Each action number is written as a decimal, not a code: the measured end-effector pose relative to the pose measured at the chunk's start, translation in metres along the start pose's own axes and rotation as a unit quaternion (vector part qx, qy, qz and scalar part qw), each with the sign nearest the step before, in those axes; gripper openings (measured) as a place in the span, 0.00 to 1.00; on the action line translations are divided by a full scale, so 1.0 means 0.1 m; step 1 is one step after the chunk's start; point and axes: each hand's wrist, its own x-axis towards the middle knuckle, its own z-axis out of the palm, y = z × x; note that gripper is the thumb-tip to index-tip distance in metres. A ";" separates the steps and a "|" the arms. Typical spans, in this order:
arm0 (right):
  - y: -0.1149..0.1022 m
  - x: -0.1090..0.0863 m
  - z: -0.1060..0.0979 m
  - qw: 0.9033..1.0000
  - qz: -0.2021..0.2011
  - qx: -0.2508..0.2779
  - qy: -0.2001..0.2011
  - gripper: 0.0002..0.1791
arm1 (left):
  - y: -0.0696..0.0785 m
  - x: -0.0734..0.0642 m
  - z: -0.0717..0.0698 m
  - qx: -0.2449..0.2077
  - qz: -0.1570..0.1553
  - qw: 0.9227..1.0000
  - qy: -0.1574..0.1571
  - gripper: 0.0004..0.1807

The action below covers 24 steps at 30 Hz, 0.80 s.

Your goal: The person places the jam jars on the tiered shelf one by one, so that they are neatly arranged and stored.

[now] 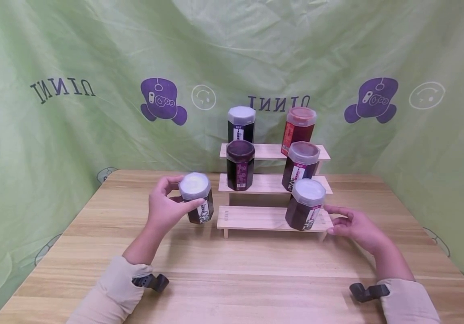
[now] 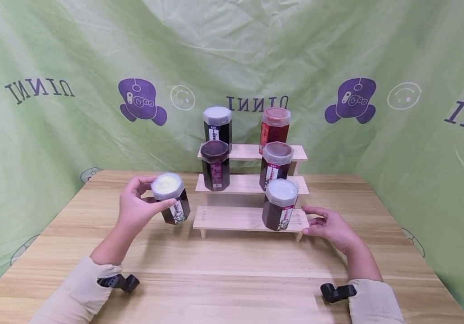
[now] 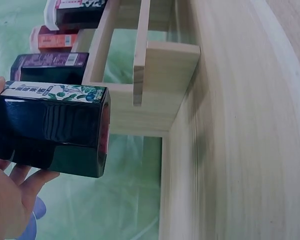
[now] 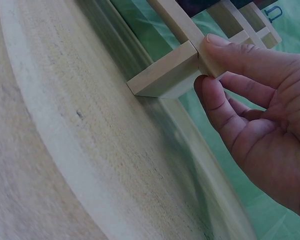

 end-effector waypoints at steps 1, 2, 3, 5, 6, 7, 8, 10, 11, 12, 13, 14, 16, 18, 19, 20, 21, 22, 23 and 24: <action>0.00 0.00 0.00 1.000 0.000 -0.001 0.001 0.41 | 0.01 -0.01 0.01 -0.003 -0.001 1.000 -0.002 0.37; 0.00 0.00 0.00 1.000 0.001 -0.003 0.001 0.41 | 0.02 -0.01 0.02 -0.007 -0.001 1.000 -0.005 0.37; -0.01 0.00 0.00 1.000 0.002 -0.004 0.002 0.41 | 0.02 -0.01 0.03 -0.009 -0.002 1.000 -0.007 0.37; -0.01 -0.01 0.00 1.000 0.005 -0.005 0.002 0.41 | 0.04 -0.02 0.04 -0.009 -0.003 1.000 -0.012 0.37; -0.01 0.00 0.00 1.000 0.005 -0.005 0.001 0.41 | 0.04 -0.03 0.05 -0.008 -0.003 1.000 -0.015 0.37; 0.00 0.00 0.00 1.000 0.006 -0.003 0.001 0.41 | 0.05 -0.03 0.06 -0.007 -0.004 1.000 -0.019 0.37; 0.00 0.00 0.00 1.000 0.007 -0.001 0.001 0.41 | 0.06 -0.04 0.07 -0.005 -0.005 1.000 -0.023 0.37; 0.01 0.00 -0.01 1.000 0.007 0.002 0.001 0.41 | 0.08 -0.05 0.10 0.002 -0.007 1.000 -0.030 0.38; 0.01 0.00 -0.01 1.000 0.007 0.003 0.001 0.41 | 0.09 -0.05 0.11 0.004 -0.008 0.999 -0.034 0.38; 0.01 0.00 -0.01 1.000 0.007 0.003 0.000 0.42 | 0.09 -0.05 0.12 0.005 -0.007 0.999 -0.037 0.38; 0.01 0.00 -0.01 1.000 0.006 0.004 0.000 0.42 | 0.10 -0.06 0.13 0.006 -0.006 0.999 -0.040 0.38; 0.02 0.00 -0.01 1.000 0.005 0.004 -0.001 0.42 | 0.10 -0.06 0.14 0.006 -0.005 0.999 -0.044 0.38; 0.02 0.00 -0.01 1.000 0.005 0.002 -0.001 0.42 | 0.11 -0.07 0.17 0.005 -0.002 0.999 -0.050 0.38; 0.02 0.00 -0.01 1.000 0.004 -0.001 0.000 0.41 | 0.12 -0.08 0.20 0.003 -0.001 0.999 -0.054 0.38; 0.02 0.00 -0.01 1.000 0.004 -0.002 0.000 0.41 | 0.12 -0.08 0.22 0.002 -0.001 0.998 -0.056 0.38; 0.01 0.00 -0.01 1.000 0.003 -0.003 0.001 0.41 | 0.12 -0.09 0.23 0.001 0.000 0.998 -0.057 0.38; 0.01 0.00 -0.01 1.000 0.003 -0.005 0.001 0.41 | 0.12 -0.09 0.25 0.001 0.000 0.998 -0.059 0.38; 0.01 0.00 -0.01 1.000 0.003 -0.005 0.001 0.41 | 0.12 -0.10 0.27 -0.001 0.001 0.998 -0.062 0.38; 0.01 0.00 -0.01 1.000 0.002 -0.005 0.000 0.41 | 0.12 -0.10 0.28 -0.001 0.002 0.998 -0.064 0.38; 0.01 0.00 0.00 1.000 0.001 -0.004 0.000 0.41 | 0.12 -0.11 0.30 -0.003 0.003 0.998 -0.066 0.38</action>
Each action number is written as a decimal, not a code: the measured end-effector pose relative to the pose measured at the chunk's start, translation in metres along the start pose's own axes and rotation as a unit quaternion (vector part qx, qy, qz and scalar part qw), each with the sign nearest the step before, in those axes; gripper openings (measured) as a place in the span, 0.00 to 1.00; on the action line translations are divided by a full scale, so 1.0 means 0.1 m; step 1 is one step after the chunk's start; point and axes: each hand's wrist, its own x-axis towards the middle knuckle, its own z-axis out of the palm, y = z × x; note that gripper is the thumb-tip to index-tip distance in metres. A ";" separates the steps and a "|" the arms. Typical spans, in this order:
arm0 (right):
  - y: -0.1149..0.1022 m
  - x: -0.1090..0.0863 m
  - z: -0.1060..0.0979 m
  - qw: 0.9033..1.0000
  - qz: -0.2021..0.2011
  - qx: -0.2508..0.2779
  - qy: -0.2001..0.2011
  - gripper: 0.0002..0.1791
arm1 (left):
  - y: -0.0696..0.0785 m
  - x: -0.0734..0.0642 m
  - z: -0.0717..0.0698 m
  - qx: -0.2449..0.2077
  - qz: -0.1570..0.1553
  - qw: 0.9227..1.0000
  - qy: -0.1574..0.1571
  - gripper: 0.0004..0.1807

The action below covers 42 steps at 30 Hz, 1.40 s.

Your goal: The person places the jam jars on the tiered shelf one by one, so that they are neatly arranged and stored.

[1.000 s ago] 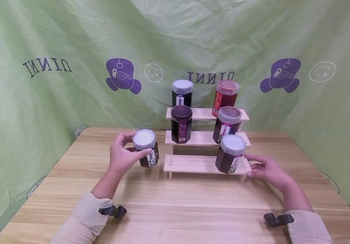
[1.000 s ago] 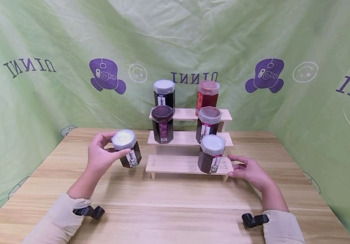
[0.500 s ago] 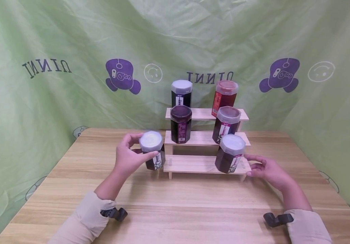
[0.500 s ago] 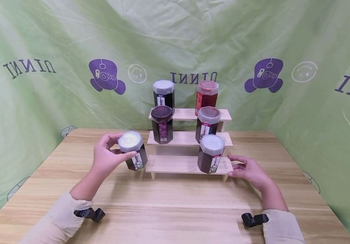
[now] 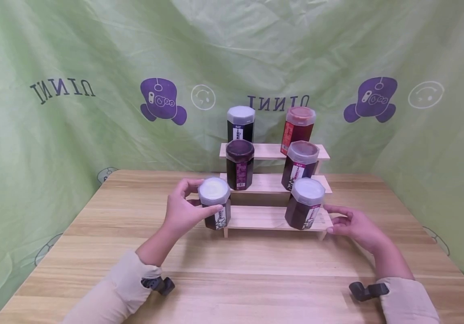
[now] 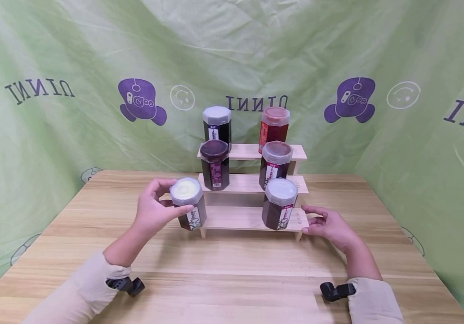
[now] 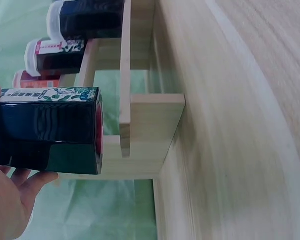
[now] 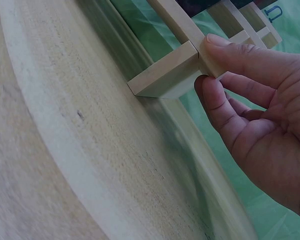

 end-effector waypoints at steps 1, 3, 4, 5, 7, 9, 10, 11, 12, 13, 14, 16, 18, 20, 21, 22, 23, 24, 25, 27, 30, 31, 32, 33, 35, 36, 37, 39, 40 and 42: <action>0.00 0.00 0.00 1.000 -0.001 0.002 0.000 0.41 | 0.00 0.00 0.02 -0.001 0.002 1.000 -0.002 0.38; 0.00 0.00 0.01 1.000 -0.003 0.005 -0.001 0.41 | -0.01 0.00 0.05 0.000 0.004 1.000 -0.005 0.38; 0.00 0.00 0.01 1.000 -0.004 0.006 -0.001 0.41 | -0.01 0.00 0.06 0.000 0.004 1.000 -0.006 0.38; 0.00 0.01 0.01 1.000 -0.005 0.007 0.000 0.41 | -0.01 0.00 0.07 0.000 0.003 1.000 -0.006 0.38; 0.00 0.01 0.00 1.000 -0.007 0.006 -0.001 0.41 | -0.02 0.00 0.10 0.001 0.003 1.000 -0.010 0.38; 0.00 0.01 0.00 1.000 -0.008 0.005 -0.001 0.41 | -0.03 0.01 0.13 -0.002 0.000 1.000 -0.014 0.38; 0.00 0.01 0.00 1.000 -0.008 0.005 -0.001 0.41 | -0.03 0.01 0.14 -0.004 -0.002 1.000 -0.016 0.38; 0.00 0.01 0.00 1.000 -0.008 0.005 -0.001 0.41 | -0.04 0.01 0.15 -0.005 -0.003 1.000 -0.018 0.37; 0.00 0.01 0.00 1.000 -0.008 0.004 -0.002 0.41 | -0.04 0.01 0.17 -0.006 -0.004 1.000 -0.019 0.37; 0.00 0.01 0.00 1.000 -0.008 0.004 -0.003 0.41 | -0.05 0.01 0.18 -0.007 -0.006 1.000 -0.020 0.37; 0.00 0.01 0.00 1.000 -0.006 0.004 -0.002 0.41 | -0.05 0.01 0.19 -0.009 -0.007 1.000 -0.021 0.37; 0.00 0.01 0.00 1.000 -0.006 0.004 -0.002 0.41 | -0.07 0.01 0.22 -0.012 -0.009 1.000 -0.025 0.37; -0.01 0.01 0.00 1.000 -0.007 0.004 -0.003 0.41 | -0.08 0.01 0.25 -0.012 -0.010 0.999 -0.028 0.37; -0.01 0.01 0.00 1.000 -0.011 0.007 -0.004 0.40 | -0.09 0.01 0.27 -0.015 -0.008 0.999 -0.029 0.37; -0.02 0.01 0.00 1.000 -0.012 0.008 -0.004 0.40 | -0.10 0.01 0.28 -0.015 -0.006 0.999 -0.028 0.37; -0.02 0.01 0.00 1.000 -0.015 0.009 -0.006 0.40 | -0.10 0.00 0.30 -0.016 -0.003 0.999 -0.028 0.37; -0.02 0.01 0.01 1.000 -0.014 0.012 -0.006 0.40 | -0.10 0.01 0.31 -0.018 -0.002 0.999 -0.028 0.37; -0.02 0.01 0.01 1.000 -0.014 0.013 -0.005 0.40 | -0.11 0.01 0.32 -0.020 0.000 0.999 -0.029 0.36; -0.02 0.01 0.01 1.000 -0.014 0.015 -0.004 0.40 | -0.11 0.01 0.34 -0.024 0.001 0.999 -0.032 0.37; -0.02 0.00 0.01 1.000 -0.014 0.016 -0.004 0.40 | -0.10 0.02 0.36 -0.032 -0.002 0.999 -0.040 0.37; -0.03 -0.01 0.00 1.000 -0.015 0.013 -0.002 0.40 | -0.10 0.05 0.41 -0.044 -0.011 0.998 -0.053 0.37; -0.03 -0.01 0.00 1.000 -0.017 0.011 -0.003 0.40 | -0.10 0.06 0.42 -0.048 -0.014 0.997 -0.057 0.37; -0.03 -0.01 0.00 1.000 -0.015 0.010 -0.002 0.40 | -0.10 0.07 0.43 -0.050 -0.017 0.997 -0.059 0.37; -0.03 -0.01 0.00 1.000 -0.015 0.007 -0.002 0.40 | -0.11 0.08 0.44 -0.052 -0.019 0.997 -0.061 0.37; -0.02 -0.01 0.00 1.000 -0.014 0.006 0.000 0.40 | -0.11 0.11 0.46 -0.052 -0.019 0.996 -0.066 0.37; -0.02 -0.01 0.00 1.000 -0.013 0.006 -0.001 0.40 | -0.11 0.12 0.47 -0.051 -0.018 0.996 -0.067 0.37; -0.02 -0.01 0.00 1.000 -0.012 0.007 -0.001 0.40 | -0.12 0.13 0.48 -0.048 -0.017 0.996 -0.068 0.37; -0.02 -0.01 0.00 1.000 -0.012 0.009 -0.003 0.40 | -0.11 0.14 0.49 -0.041 -0.015 0.997 -0.070 0.37; -0.03 -0.01 0.00 1.000 -0.012 0.010 -0.002 0.40 | -0.12 0.15 0.50 -0.037 -0.013 0.997 -0.071 0.37; -0.03 -0.01 0.00 1.000 -0.011 0.012 -0.003 0.40 | -0.12 0.17 0.51 -0.031 -0.009 0.997 -0.072 0.37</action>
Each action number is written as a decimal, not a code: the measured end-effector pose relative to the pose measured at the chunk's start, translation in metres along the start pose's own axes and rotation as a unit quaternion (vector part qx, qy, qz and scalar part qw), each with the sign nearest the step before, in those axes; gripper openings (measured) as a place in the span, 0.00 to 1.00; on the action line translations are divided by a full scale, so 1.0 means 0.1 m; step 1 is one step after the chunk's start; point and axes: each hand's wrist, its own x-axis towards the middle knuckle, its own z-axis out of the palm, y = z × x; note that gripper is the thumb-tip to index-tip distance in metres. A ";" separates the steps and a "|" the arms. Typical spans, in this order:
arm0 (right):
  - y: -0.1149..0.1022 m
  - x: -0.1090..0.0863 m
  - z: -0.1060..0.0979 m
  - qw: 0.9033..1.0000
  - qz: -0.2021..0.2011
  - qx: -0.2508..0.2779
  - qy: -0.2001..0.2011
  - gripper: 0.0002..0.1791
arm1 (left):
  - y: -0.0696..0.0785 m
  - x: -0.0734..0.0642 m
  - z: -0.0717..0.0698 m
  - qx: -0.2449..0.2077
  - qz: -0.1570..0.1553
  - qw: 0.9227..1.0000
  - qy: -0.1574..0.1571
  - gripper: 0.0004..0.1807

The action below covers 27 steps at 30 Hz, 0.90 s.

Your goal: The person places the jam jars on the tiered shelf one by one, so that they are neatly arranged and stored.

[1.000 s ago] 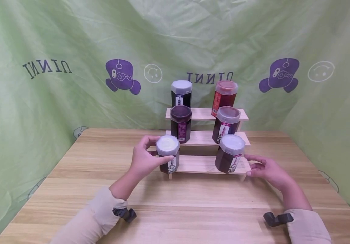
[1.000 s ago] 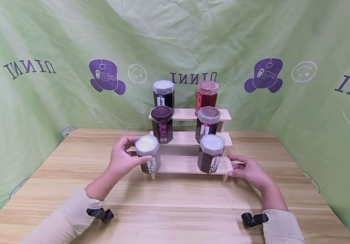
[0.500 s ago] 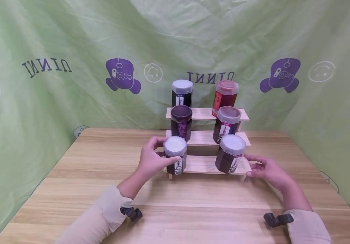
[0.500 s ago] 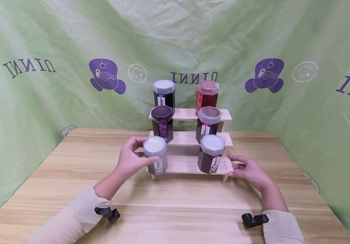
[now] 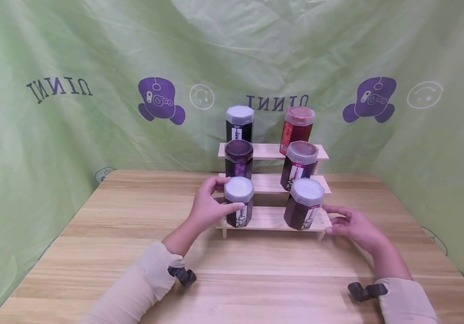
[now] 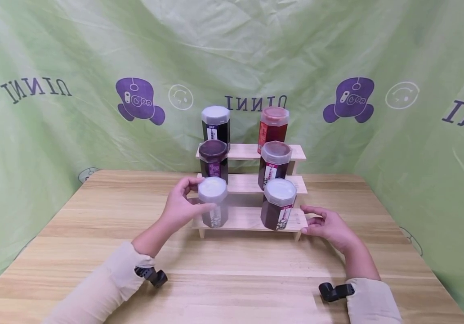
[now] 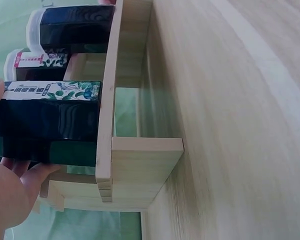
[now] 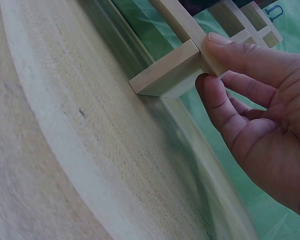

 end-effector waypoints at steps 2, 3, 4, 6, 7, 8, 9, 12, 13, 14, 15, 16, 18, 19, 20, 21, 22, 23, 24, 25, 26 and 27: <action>0.00 0.00 0.00 1.000 0.001 0.001 0.000 0.40 | 0.00 0.01 0.00 0.004 0.003 1.000 -0.001 0.37; 0.00 0.00 0.00 1.000 0.001 0.001 0.000 0.40 | -0.01 0.01 0.00 0.006 0.006 1.000 -0.003 0.37; 0.00 0.00 0.00 1.000 0.001 0.003 0.000 0.40 | -0.01 0.02 -0.01 0.007 0.009 1.000 -0.004 0.37; 0.01 0.00 -0.01 1.000 0.001 0.004 -0.001 0.40 | -0.02 0.03 -0.01 0.001 0.011 1.000 -0.010 0.36; 0.01 0.00 -0.01 1.000 0.000 0.005 -0.001 0.40 | -0.02 0.03 -0.01 -0.002 0.011 1.000 -0.013 0.36; 0.01 0.00 0.00 1.000 0.000 0.007 -0.002 0.40 | -0.03 0.04 -0.01 -0.004 0.011 1.000 -0.016 0.36; 0.01 0.00 0.00 1.000 -0.001 0.008 -0.003 0.40 | -0.03 0.04 -0.01 -0.009 0.010 1.000 -0.019 0.35; 0.01 0.00 0.00 1.000 -0.002 0.007 -0.004 0.40 | -0.04 0.04 -0.03 -0.019 0.006 1.000 -0.024 0.35; 0.01 0.00 0.01 1.000 -0.003 0.007 -0.003 0.40 | -0.04 0.04 -0.03 -0.021 0.004 0.999 -0.025 0.34; 0.00 -0.01 0.01 1.000 -0.003 0.008 -0.003 0.40 | -0.04 0.03 -0.03 -0.023 0.003 0.999 -0.026 0.34; 0.00 -0.01 0.01 1.000 -0.004 0.007 -0.002 0.40 | -0.04 0.03 -0.03 -0.025 0.001 0.999 -0.026 0.34; 0.00 -0.01 0.01 1.000 -0.004 0.007 -0.002 0.40 | -0.04 0.03 -0.03 -0.026 -0.001 0.999 -0.026 0.34; -0.01 -0.01 0.01 1.000 -0.003 0.006 -0.001 0.40 | -0.05 0.02 -0.02 -0.029 -0.004 0.999 -0.026 0.35; -0.01 -0.01 0.01 1.000 -0.002 0.005 -0.001 0.40 | -0.05 0.02 -0.02 -0.031 -0.005 0.999 -0.025 0.36; -0.01 -0.01 0.01 1.000 0.000 0.005 -0.002 0.40 | -0.06 0.01 -0.02 -0.035 -0.005 0.999 -0.023 0.36; -0.01 -0.01 0.01 1.000 0.001 0.004 -0.002 0.41 | -0.06 0.01 -0.01 -0.037 -0.007 0.999 -0.021 0.37; -0.01 -0.01 0.01 1.000 0.003 0.004 -0.002 0.41 | -0.06 0.01 -0.01 -0.041 -0.008 0.999 -0.018 0.38; -0.01 -0.01 0.01 1.000 0.004 0.003 -0.002 0.41 | -0.07 0.00 0.00 -0.044 -0.010 0.999 -0.016 0.39; -0.01 -0.01 0.01 1.000 0.005 0.003 -0.002 0.41 | -0.07 0.00 0.00 -0.047 -0.012 0.999 -0.014 0.39; -0.02 -0.01 0.01 1.000 0.006 0.002 -0.002 0.41 | -0.08 0.00 0.01 -0.050 -0.015 0.999 -0.012 0.40; -0.02 -0.01 0.01 1.000 0.006 0.003 -0.001 0.41 | -0.08 -0.01 0.01 -0.053 -0.018 0.998 -0.011 0.40; -0.02 -0.01 0.01 1.000 0.007 0.003 -0.001 0.41 | -0.08 -0.01 0.01 -0.057 -0.021 0.998 -0.010 0.40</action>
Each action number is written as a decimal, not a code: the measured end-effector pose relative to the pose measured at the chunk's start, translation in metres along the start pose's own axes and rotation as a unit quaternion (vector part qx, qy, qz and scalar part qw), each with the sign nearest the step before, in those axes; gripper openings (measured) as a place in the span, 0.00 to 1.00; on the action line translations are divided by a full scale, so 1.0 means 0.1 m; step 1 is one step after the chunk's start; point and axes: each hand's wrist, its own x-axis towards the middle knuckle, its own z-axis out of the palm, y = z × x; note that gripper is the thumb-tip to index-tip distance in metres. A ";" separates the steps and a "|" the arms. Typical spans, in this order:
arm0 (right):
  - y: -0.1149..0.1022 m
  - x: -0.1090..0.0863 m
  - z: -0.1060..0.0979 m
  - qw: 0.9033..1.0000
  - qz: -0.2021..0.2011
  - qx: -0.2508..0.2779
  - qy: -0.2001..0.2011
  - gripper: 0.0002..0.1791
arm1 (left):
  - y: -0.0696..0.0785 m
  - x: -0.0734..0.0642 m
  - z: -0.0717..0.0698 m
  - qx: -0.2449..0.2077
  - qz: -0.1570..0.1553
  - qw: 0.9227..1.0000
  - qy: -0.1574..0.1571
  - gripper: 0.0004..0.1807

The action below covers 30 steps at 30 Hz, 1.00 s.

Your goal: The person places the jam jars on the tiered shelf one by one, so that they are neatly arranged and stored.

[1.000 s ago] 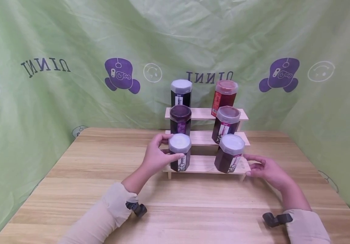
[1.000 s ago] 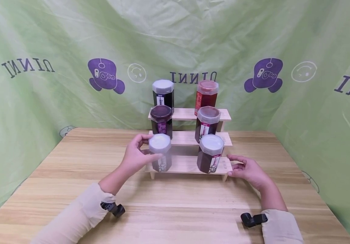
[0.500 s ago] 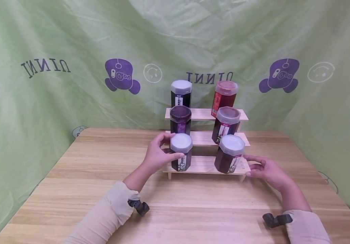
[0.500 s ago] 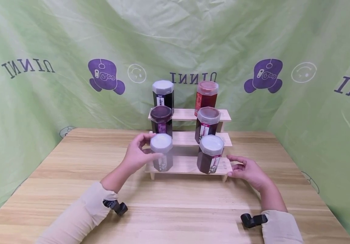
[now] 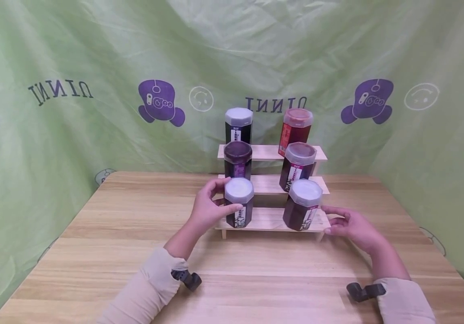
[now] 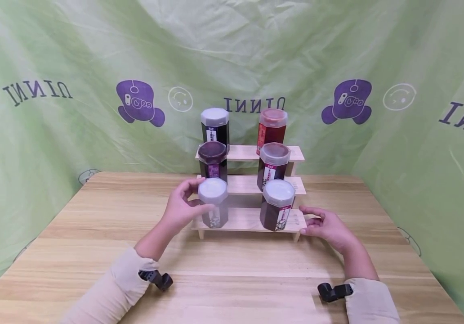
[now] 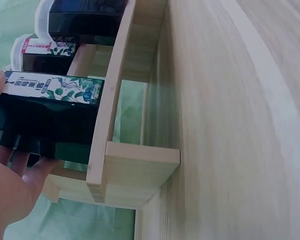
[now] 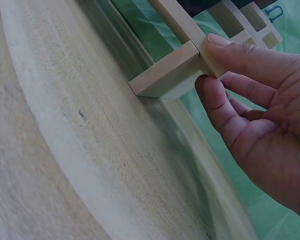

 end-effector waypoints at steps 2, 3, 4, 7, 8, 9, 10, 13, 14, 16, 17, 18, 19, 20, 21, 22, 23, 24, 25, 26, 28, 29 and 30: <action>0.00 0.00 0.00 1.000 0.001 0.001 0.000 0.41 | -0.01 -0.01 0.00 -0.007 -0.007 1.000 0.001 0.41; 0.00 0.01 0.00 1.000 0.001 0.001 0.000 0.41 | -0.01 -0.02 0.00 -0.010 -0.009 1.000 0.001 0.41; 0.00 0.01 0.00 1.000 0.001 0.001 0.000 0.41 | -0.01 -0.02 0.00 -0.015 -0.012 1.000 0.001 0.41; 0.01 0.01 -0.02 1.000 -0.002 -0.002 0.000 0.41 | 0.00 -0.05 -0.01 -0.029 -0.014 0.999 -0.002 0.42; 0.02 0.01 -0.03 1.000 -0.004 -0.004 0.001 0.40 | -0.01 -0.06 -0.02 -0.036 -0.013 0.999 -0.003 0.42; 0.02 0.01 -0.04 1.000 -0.004 -0.005 0.004 0.41 | -0.01 -0.07 -0.03 -0.044 -0.011 0.999 -0.006 0.42; 0.03 0.01 -0.04 1.000 -0.006 -0.006 0.007 0.41 | -0.01 -0.08 -0.04 -0.052 -0.010 0.999 -0.009 0.42; 0.03 0.01 -0.06 1.000 -0.012 -0.006 0.015 0.41 | -0.02 -0.11 -0.10 -0.071 -0.004 0.997 -0.013 0.41; 0.04 0.00 -0.06 1.000 -0.013 -0.004 0.019 0.41 | -0.02 -0.12 -0.12 -0.071 -0.002 0.997 -0.016 0.40; 0.04 -0.01 -0.06 1.000 -0.015 -0.001 0.024 0.41 | -0.02 -0.14 -0.18 -0.066 0.001 0.998 -0.022 0.40; 0.04 -0.01 -0.07 0.999 -0.016 0.000 0.027 0.41 | -0.03 -0.15 -0.22 -0.060 0.002 0.998 -0.026 0.40; 0.04 -0.01 -0.07 0.999 -0.017 0.004 0.031 0.41 | -0.03 -0.16 -0.25 -0.052 0.002 0.998 -0.029 0.39; 0.03 -0.01 -0.07 0.999 -0.017 0.003 0.035 0.40 | -0.04 -0.17 -0.29 -0.043 0.002 0.998 -0.033 0.40; 0.03 -0.01 -0.08 0.999 -0.017 0.000 0.038 0.40 | -0.04 -0.18 -0.34 -0.036 0.002 0.999 -0.038 0.40; 0.02 -0.01 -0.08 0.999 -0.018 -0.002 0.043 0.40 | -0.04 -0.18 -0.38 -0.029 0.001 0.999 -0.040 0.40; 0.01 -0.01 -0.09 0.999 -0.017 -0.008 0.048 0.40 | -0.05 -0.19 -0.43 -0.021 -0.001 0.999 -0.041 0.40; 0.00 -0.02 -0.09 0.998 -0.016 -0.015 0.053 0.40 | -0.05 -0.20 -0.47 -0.014 -0.002 0.999 -0.041 0.40; 0.00 -0.02 -0.10 0.998 -0.016 -0.021 0.058 0.39 | -0.05 -0.21 -0.52 -0.008 -0.005 0.999 -0.041 0.41; -0.01 -0.03 -0.11 0.997 -0.014 -0.031 0.063 0.39 | -0.05 -0.22 -0.57 -0.003 -0.007 0.999 -0.041 0.41; -0.02 -0.03 -0.12 0.997 -0.012 -0.038 0.067 0.39 | -0.05 -0.23 -0.61 0.003 -0.009 0.999 -0.039 0.41; -0.02 -0.04 -0.14 0.996 -0.007 -0.049 0.074 0.39 | -0.06 -0.26 -0.70 0.014 -0.014 0.999 -0.035 0.42; -0.02 -0.04 -0.15 0.996 -0.006 -0.052 0.075 0.39 | -0.06 -0.27 -0.74 0.019 -0.017 0.999 -0.033 0.42; -0.02 -0.04 -0.15 0.996 -0.004 -0.054 0.077 0.38 | -0.07 -0.28 -0.78 0.023 -0.020 0.999 -0.030 0.42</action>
